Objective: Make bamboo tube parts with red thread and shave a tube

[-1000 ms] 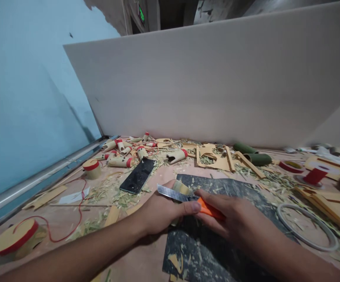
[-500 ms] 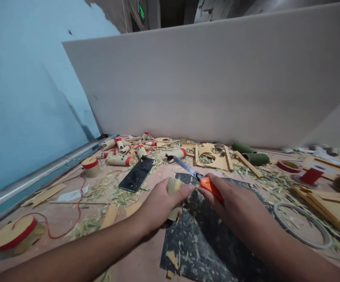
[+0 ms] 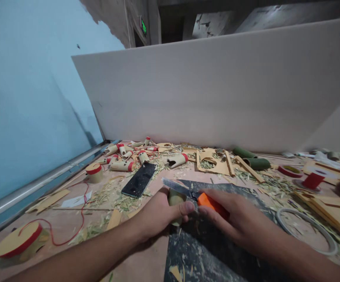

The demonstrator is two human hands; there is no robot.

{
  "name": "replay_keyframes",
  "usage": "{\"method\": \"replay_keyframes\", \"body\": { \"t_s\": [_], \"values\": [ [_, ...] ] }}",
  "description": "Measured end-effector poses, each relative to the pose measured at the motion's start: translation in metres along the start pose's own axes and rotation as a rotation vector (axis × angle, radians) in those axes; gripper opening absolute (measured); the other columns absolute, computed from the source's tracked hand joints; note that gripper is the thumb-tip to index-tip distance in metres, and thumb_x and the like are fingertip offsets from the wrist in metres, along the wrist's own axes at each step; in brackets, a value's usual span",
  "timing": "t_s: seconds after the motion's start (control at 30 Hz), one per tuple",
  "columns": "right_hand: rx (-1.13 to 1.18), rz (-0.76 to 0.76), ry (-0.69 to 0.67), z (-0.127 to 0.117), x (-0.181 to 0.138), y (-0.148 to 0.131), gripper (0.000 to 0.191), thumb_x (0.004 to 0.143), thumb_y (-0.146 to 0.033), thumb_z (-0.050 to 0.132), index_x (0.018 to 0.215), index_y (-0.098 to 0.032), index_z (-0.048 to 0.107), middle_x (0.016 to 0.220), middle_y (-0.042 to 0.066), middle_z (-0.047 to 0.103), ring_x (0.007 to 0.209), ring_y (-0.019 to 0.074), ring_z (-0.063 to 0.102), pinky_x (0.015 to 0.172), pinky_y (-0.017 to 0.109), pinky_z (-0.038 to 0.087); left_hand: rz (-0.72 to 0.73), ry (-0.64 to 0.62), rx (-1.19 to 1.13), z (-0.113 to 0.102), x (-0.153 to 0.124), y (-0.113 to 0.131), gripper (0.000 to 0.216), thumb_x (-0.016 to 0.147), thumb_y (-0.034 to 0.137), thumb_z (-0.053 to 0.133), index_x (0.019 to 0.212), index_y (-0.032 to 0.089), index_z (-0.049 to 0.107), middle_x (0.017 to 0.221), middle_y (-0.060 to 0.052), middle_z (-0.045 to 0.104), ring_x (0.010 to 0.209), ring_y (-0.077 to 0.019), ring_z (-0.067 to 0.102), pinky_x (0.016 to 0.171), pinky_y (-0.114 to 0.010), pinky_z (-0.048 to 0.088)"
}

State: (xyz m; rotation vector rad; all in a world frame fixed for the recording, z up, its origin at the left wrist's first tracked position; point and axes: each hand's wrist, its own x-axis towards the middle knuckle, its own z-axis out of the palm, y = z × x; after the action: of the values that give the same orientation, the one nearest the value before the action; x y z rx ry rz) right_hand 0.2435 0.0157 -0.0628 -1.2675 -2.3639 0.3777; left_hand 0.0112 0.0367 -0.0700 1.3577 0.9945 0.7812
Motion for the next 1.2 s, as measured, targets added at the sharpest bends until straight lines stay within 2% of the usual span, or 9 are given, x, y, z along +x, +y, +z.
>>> {"method": "replay_keyframes", "body": {
  "t_s": [0.1,0.2,0.37,0.5,0.6,0.73,0.9,1.03,1.2],
  "values": [
    [0.009,-0.02,-0.012,0.003,-0.002,-0.001,0.032,0.108,-0.045,0.045,0.116,-0.022,0.065,0.094,0.009,0.078,0.077,0.0231,0.071,0.068,0.032,0.048,0.018,-0.041,-0.042,0.002,0.001,-0.001,0.051,0.074,0.054,0.091,0.099,0.017,0.067,0.079,-0.001,0.067,0.07,-0.0156,0.058,0.068,-0.029,0.046],
    [0.06,-0.068,-0.045,0.003,-0.002,-0.005,0.039,0.108,-0.046,0.048,0.131,-0.02,0.066,0.105,0.011,0.08,0.085,0.0241,0.075,0.074,0.031,0.051,0.022,-0.07,-0.168,0.004,-0.001,-0.001,0.056,0.065,0.045,0.098,0.102,0.018,0.066,0.088,-0.003,0.07,0.077,-0.0173,0.061,0.072,-0.029,0.047],
    [0.089,-0.103,-0.112,0.0,0.001,-0.008,0.042,0.108,-0.045,0.049,0.132,-0.016,0.068,0.091,0.009,0.079,0.072,0.0194,0.071,0.064,0.027,0.048,0.032,-0.13,-0.208,0.006,-0.003,-0.002,0.053,0.072,0.041,0.095,0.11,0.017,0.069,0.099,-0.007,0.073,0.083,-0.0193,0.064,0.073,-0.029,0.048],
    [0.062,-0.074,-0.039,0.007,-0.001,-0.007,0.044,0.105,-0.042,0.051,0.136,-0.016,0.067,0.098,0.013,0.081,0.076,0.0228,0.074,0.067,0.031,0.052,0.129,-0.057,-0.087,0.004,0.001,-0.004,0.046,0.074,0.045,0.092,0.1,0.016,0.068,0.089,-0.003,0.07,0.075,-0.0161,0.06,0.067,-0.027,0.046],
    [0.048,-0.036,0.053,0.018,-0.003,-0.008,0.046,0.103,-0.041,0.05,0.139,-0.016,0.066,0.102,0.016,0.082,0.079,0.0259,0.077,0.068,0.034,0.055,0.112,-0.017,0.017,0.005,0.004,-0.006,0.046,0.076,0.054,0.087,0.094,0.016,0.069,0.078,-0.001,0.068,0.065,-0.0143,0.056,0.061,-0.027,0.046],
    [-0.004,0.045,0.134,0.022,0.002,-0.004,0.045,0.104,-0.043,0.047,0.134,-0.016,0.066,0.102,0.016,0.082,0.076,0.0269,0.078,0.065,0.035,0.056,0.035,0.077,0.108,0.01,0.007,-0.01,0.055,0.081,0.069,0.076,0.094,0.016,0.065,0.061,0.003,0.059,0.049,-0.0136,0.052,0.048,-0.026,0.042],
    [-0.227,0.255,0.22,0.005,0.016,0.011,0.035,0.107,-0.044,0.041,0.101,-0.02,0.066,0.08,0.013,0.078,0.068,0.0286,0.072,0.059,0.035,0.045,-0.01,0.142,0.014,0.013,0.01,-0.008,0.055,0.083,0.07,0.075,0.096,0.021,0.055,0.066,0.006,0.057,0.05,-0.012,0.053,0.047,-0.023,0.043],
    [-0.092,0.142,0.176,-0.003,0.014,0.007,0.037,0.108,-0.048,0.039,0.09,-0.024,0.06,0.075,0.006,0.073,0.065,0.0229,0.067,0.061,0.033,0.042,-0.034,0.083,-0.011,0.004,0.008,-0.006,0.058,0.082,0.071,0.075,0.1,0.02,0.055,0.075,0.002,0.065,0.061,-0.0141,0.063,0.057,-0.024,0.05],
    [0.015,0.037,0.127,-0.001,0.004,-0.002,0.03,0.106,-0.046,0.043,0.105,-0.023,0.062,0.08,0.005,0.073,0.067,0.0214,0.067,0.061,0.032,0.043,-0.093,0.064,-0.018,0.001,-0.002,-0.002,0.058,0.084,0.066,0.077,0.112,0.018,0.057,0.088,-0.007,0.072,0.07,-0.0173,0.067,0.053,-0.022,0.044]
  ]
}}
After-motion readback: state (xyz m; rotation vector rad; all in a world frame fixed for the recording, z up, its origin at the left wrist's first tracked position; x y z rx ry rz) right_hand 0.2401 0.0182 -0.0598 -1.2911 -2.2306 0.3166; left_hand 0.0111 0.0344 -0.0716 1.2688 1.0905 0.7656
